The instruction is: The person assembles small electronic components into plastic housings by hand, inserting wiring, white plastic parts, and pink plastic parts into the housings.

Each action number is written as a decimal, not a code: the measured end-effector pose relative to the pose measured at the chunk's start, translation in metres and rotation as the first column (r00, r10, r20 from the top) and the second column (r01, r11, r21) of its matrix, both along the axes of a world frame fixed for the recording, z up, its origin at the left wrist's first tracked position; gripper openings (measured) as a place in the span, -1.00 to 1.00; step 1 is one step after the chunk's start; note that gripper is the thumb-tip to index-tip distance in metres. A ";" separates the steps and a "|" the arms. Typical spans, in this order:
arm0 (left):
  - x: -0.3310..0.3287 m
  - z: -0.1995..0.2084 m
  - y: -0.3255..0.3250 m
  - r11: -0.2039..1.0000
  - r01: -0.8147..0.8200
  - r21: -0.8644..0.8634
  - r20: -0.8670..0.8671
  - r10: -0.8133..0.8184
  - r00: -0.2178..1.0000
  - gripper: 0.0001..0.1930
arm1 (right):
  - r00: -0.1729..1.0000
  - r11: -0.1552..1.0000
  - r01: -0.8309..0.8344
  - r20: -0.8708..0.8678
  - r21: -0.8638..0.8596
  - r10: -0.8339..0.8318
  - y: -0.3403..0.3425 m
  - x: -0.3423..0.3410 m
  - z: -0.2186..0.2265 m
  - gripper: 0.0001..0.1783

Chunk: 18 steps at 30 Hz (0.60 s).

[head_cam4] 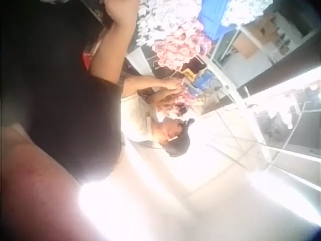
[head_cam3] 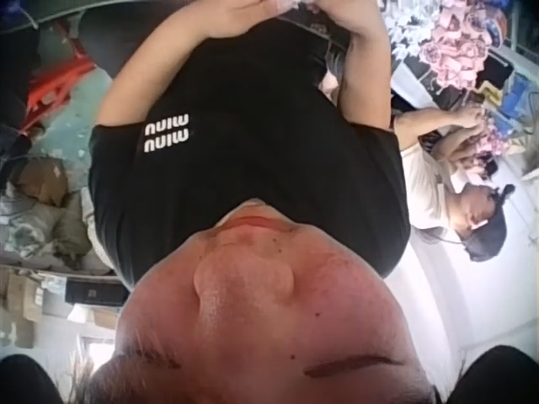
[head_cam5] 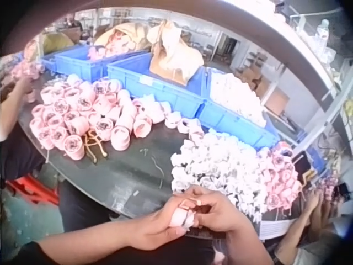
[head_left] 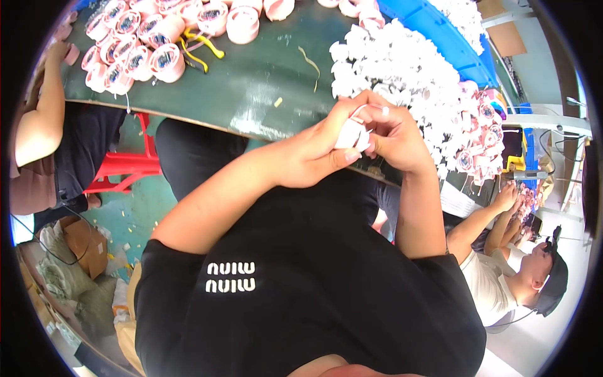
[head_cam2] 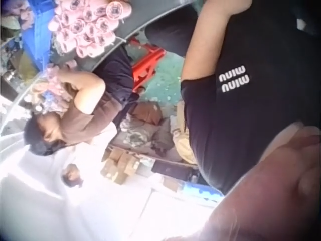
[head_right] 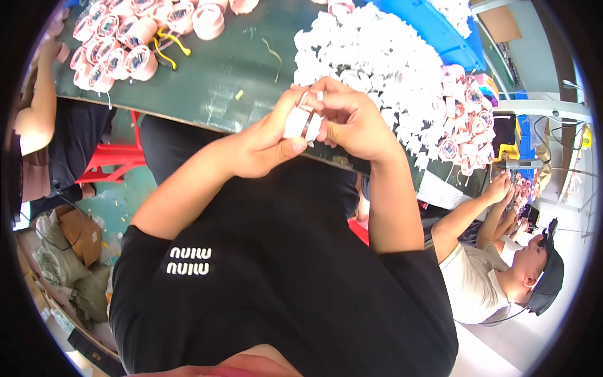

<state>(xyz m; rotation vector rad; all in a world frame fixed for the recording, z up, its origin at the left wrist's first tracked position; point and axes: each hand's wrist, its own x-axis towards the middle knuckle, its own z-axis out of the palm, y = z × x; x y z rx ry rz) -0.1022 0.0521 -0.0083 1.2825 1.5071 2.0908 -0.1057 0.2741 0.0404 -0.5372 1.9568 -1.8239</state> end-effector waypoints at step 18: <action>-0.062 0.006 -0.004 0.780 -0.600 0.179 0.551 0.425 0.718 -0.58 | 0.863 -0.157 0.504 -0.502 0.849 0.058 -0.049 -0.217 0.061 -0.04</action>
